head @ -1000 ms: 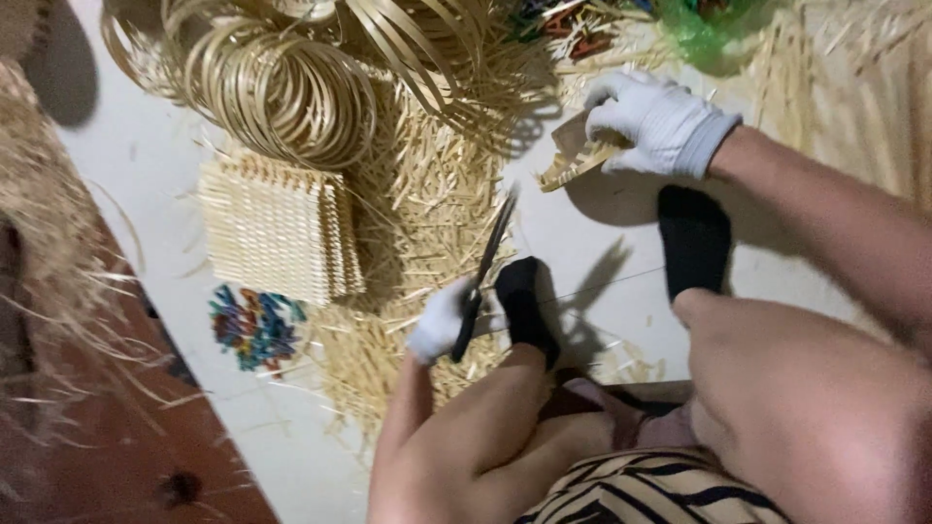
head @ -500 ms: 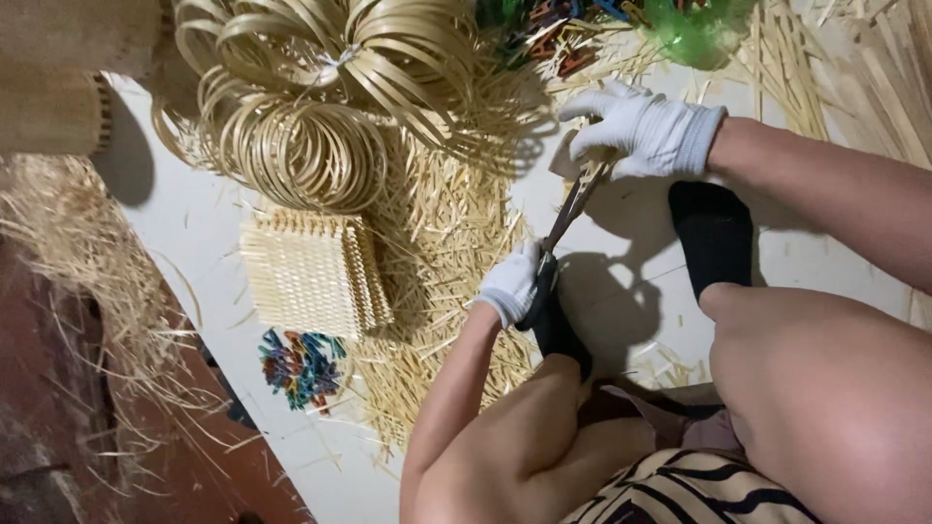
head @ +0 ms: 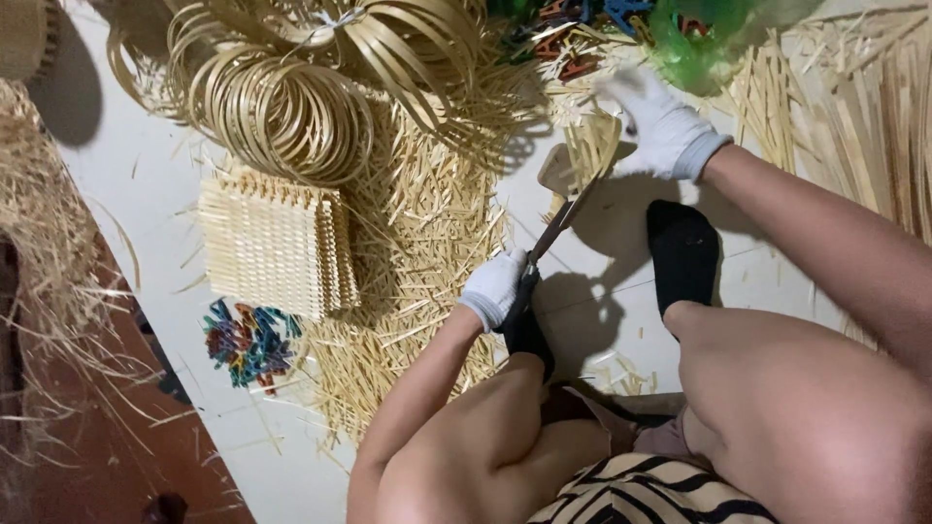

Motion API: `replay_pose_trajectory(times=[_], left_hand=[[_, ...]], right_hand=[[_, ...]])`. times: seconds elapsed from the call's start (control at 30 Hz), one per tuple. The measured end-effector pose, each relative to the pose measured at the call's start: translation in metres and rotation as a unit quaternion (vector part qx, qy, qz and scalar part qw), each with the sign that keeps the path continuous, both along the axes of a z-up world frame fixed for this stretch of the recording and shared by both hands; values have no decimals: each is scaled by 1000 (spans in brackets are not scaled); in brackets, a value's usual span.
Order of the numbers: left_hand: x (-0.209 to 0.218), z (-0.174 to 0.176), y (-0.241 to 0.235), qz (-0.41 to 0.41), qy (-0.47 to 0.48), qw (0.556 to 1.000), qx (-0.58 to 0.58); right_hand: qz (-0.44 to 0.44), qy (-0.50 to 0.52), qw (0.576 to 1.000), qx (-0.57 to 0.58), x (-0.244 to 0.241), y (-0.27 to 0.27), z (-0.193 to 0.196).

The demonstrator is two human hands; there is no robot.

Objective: Weaving bamboo strips around a wooden mold to create a basket base.

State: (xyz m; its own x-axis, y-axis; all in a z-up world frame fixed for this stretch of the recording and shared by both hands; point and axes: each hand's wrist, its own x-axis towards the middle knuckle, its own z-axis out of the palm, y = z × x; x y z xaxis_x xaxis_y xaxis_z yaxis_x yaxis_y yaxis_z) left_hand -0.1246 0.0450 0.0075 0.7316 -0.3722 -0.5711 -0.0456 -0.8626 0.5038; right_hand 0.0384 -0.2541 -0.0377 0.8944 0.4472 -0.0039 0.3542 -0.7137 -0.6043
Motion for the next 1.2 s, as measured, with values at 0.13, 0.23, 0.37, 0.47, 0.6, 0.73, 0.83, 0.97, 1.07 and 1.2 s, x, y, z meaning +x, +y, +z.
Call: replay_pose_trajectory(times=[0.13, 0.23, 0.37, 0.47, 0.6, 0.73, 0.83, 0.97, 1.07, 1.2], left_hand=[[1, -2, -4, 16, 19, 1000, 13], [-2, -30, -3, 36, -28, 999, -26], [-1, -16, -13, 46, -74, 994, -69], [0, -2, -17, 48, -22, 998, -35], [5, 12, -12, 51, 59, 997, 12], [-1, -29, -10, 42, 16, 999, -3], [-2, -37, -17, 52, -61, 996, -48], [2, 6, -19, 68, 13, 997, -22], [-6, -2, -4, 74, 59, 995, -37], [-7, -9, 19, 77, 71, 992, -69]], right_hand=[[71, 188, 980, -11, 3, -2, -23], [94, 61, 994, 5, -4, 7, -17], [69, 67, 995, -2, -3, 9, -5], [69, 74, 995, -11, 1, -1, -10], [67, 116, 990, 48, 5, 0, 19], [80, 81, 993, 40, -4, 5, 17], [83, 87, 993, -7, -11, 8, 9], [79, 52, 995, 28, -7, 12, 23], [100, -3, 995, -7, 1, 12, 17], [110, 92, 989, -37, 8, 3, -3]])
